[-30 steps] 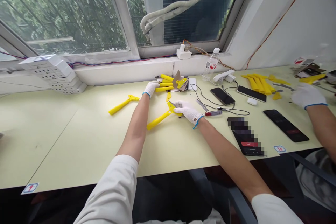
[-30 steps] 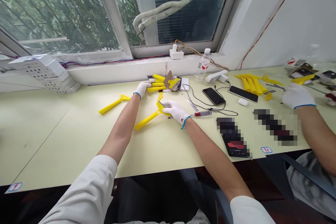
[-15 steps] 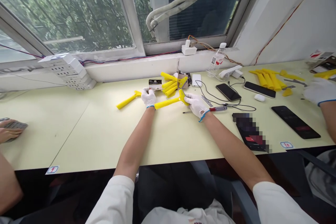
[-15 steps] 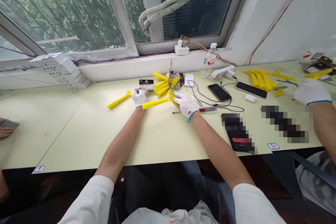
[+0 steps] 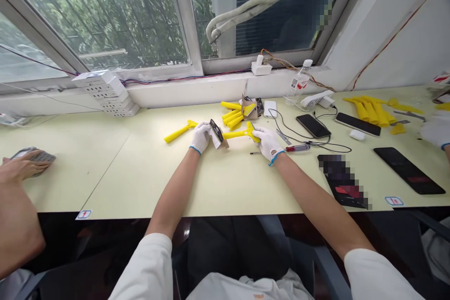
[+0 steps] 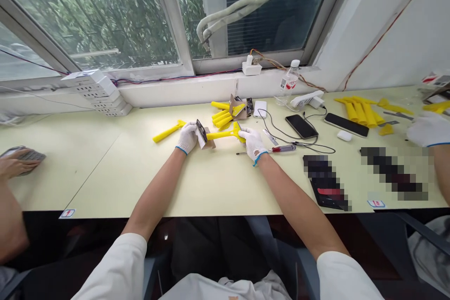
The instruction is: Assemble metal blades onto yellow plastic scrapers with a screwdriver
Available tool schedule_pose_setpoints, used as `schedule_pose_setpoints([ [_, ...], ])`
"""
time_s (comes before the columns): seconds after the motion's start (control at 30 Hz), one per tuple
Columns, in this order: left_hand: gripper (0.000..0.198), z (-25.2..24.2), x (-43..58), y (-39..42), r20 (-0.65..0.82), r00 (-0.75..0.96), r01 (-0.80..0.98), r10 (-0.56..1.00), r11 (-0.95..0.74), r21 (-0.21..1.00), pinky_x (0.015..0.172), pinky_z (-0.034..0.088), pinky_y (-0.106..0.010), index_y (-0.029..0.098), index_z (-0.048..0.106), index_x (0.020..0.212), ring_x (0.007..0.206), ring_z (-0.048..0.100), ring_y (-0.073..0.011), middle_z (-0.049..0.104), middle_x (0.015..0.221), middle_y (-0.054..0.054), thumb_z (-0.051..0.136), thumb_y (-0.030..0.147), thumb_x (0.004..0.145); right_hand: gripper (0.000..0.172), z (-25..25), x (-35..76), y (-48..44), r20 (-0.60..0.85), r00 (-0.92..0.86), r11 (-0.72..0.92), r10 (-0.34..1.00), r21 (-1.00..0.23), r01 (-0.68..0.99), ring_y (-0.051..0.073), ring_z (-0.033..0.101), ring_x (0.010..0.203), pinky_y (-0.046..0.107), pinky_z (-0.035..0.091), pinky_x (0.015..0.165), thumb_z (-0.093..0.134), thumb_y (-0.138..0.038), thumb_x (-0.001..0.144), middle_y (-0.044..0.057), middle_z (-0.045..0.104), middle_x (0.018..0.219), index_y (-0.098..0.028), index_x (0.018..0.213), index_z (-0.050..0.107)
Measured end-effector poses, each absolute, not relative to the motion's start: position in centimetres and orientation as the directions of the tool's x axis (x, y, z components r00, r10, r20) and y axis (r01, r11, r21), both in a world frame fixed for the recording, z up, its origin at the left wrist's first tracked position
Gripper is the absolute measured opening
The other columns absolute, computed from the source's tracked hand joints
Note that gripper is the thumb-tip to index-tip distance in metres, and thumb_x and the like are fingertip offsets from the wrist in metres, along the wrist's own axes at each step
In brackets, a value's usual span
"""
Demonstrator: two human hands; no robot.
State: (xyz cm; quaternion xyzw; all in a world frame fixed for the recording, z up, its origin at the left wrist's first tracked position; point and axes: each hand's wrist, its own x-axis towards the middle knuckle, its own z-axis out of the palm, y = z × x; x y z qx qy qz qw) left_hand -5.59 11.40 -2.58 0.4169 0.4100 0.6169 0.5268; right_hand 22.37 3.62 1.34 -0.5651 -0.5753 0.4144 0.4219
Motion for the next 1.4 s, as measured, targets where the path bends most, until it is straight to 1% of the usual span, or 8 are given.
schedule_pose_setpoints([
  [0.27,0.039,-2.8,-4.8,10.5,0.162,0.026,-0.175,0.987,-0.155,0.972,0.077,0.058,-0.032,0.020,0.073,0.094,0.078,0.068,-0.0177,0.073,0.089,-0.004,0.089,0.049,0.074,0.043,1.2,22.2,3.5,-0.094,-0.006,-0.091,0.996,-0.977,0.193,0.012,0.069,0.094,0.026,0.062,0.085,0.064,-0.045,0.109,0.009,0.070,0.110,-0.008,0.129,0.069],
  [0.47,0.037,-2.5,-4.6,9.1,0.082,0.201,-0.022,0.976,-0.080,0.997,0.089,0.062,-0.038,0.018,0.075,0.095,0.088,0.075,-0.0226,0.080,0.096,-0.007,0.091,0.046,0.077,0.036,1.3,22.2,3.1,-0.145,-0.103,-0.127,0.984,-0.979,0.159,0.009,0.068,0.084,0.021,0.060,0.077,0.070,-0.032,0.105,0.010,0.074,0.106,-0.005,0.129,0.070],
  [0.73,0.040,0.2,-5.7,7.7,0.099,0.382,0.455,0.919,-0.280,0.845,0.098,0.060,-0.040,0.019,0.076,0.118,0.103,0.076,-0.0256,0.079,0.123,-0.009,0.076,0.050,0.094,0.048,1.2,21.4,2.4,-0.196,-0.202,-0.166,0.960,-0.973,0.158,0.010,0.069,0.077,0.016,0.050,0.069,0.071,-0.020,0.098,0.019,0.078,0.113,0.000,0.142,0.069],
  [0.93,0.067,1.0,-2.6,4.7,0.043,0.434,0.593,0.900,-0.321,0.738,0.095,0.060,-0.039,0.030,0.052,0.165,0.104,0.077,-0.0254,0.077,0.128,-0.007,0.064,0.053,0.104,0.039,1.1,20.7,2.1,-0.239,-0.299,-0.190,0.924,-0.965,0.182,0.010,0.067,0.076,0.017,0.051,0.072,0.067,-0.016,0.098,0.016,0.079,0.108,0.001,0.132,0.074],
  [1.07,0.062,1.4,-0.8,3.2,0.034,0.417,0.692,0.908,-0.341,0.636,0.091,0.059,-0.044,0.023,0.054,0.162,0.091,0.074,-0.0281,0.078,0.103,-0.007,0.053,0.054,0.108,0.037,1.2,20.5,2.1,-0.246,-0.312,-0.193,0.918,-0.962,0.190,0.010,0.067,0.077,0.017,0.052,0.074,0.064,-0.014,0.098,0.015,0.079,0.104,0.001,0.130,0.074],
  [1.13,0.065,1.3,-0.8,3.0,0.009,0.475,0.649,0.880,-0.358,0.671,0.092,0.059,-0.045,0.021,0.051,0.163,0.095,0.074,-0.0283,0.078,0.108,-0.009,0.056,0.049,0.106,0.037,1.4,20.6,2.0,-0.245,-0.322,-0.192,0.914,-0.963,0.189,0.010,0.067,0.077,0.018,0.052,0.074,0.063,-0.013,0.098,0.015,0.079,0.105,0.001,0.131,0.074],
  [1.27,0.104,0.7,-1.7,3.5,-0.005,0.629,0.475,0.777,-0.379,0.794,0.103,0.058,-0.046,0.020,0.021,0.179,0.112,0.072,-0.0282,0.070,0.140,-0.016,0.074,0.036,0.091,0.035,1.8,20.9,1.7,-0.246,-0.372,-0.185,0.895,-0.964,0.193,0.010,0.067,0.076,0.018,0.051,0.073,0.063,-0.011,0.096,0.014,0.079,0.103,0.000,0.127,0.075],
  [1.4,0.107,0.0,-1.9,3.9,0.010,0.561,0.465,0.828,-0.325,0.824,0.100,0.059,-0.047,0.017,0.018,0.180,0.107,0.071,-0.0270,0.070,0.136,-0.016,0.074,0.034,0.090,0.033,2.0,21.2,1.6,-0.240,-0.377,-0.172,0.895,-0.963,0.206,0.010,0.065,0.074,0.017,0.048,0.070,0.073,-0.015,0.092,0.011,0.077,0.094,-0.001,0.121,0.076],
])
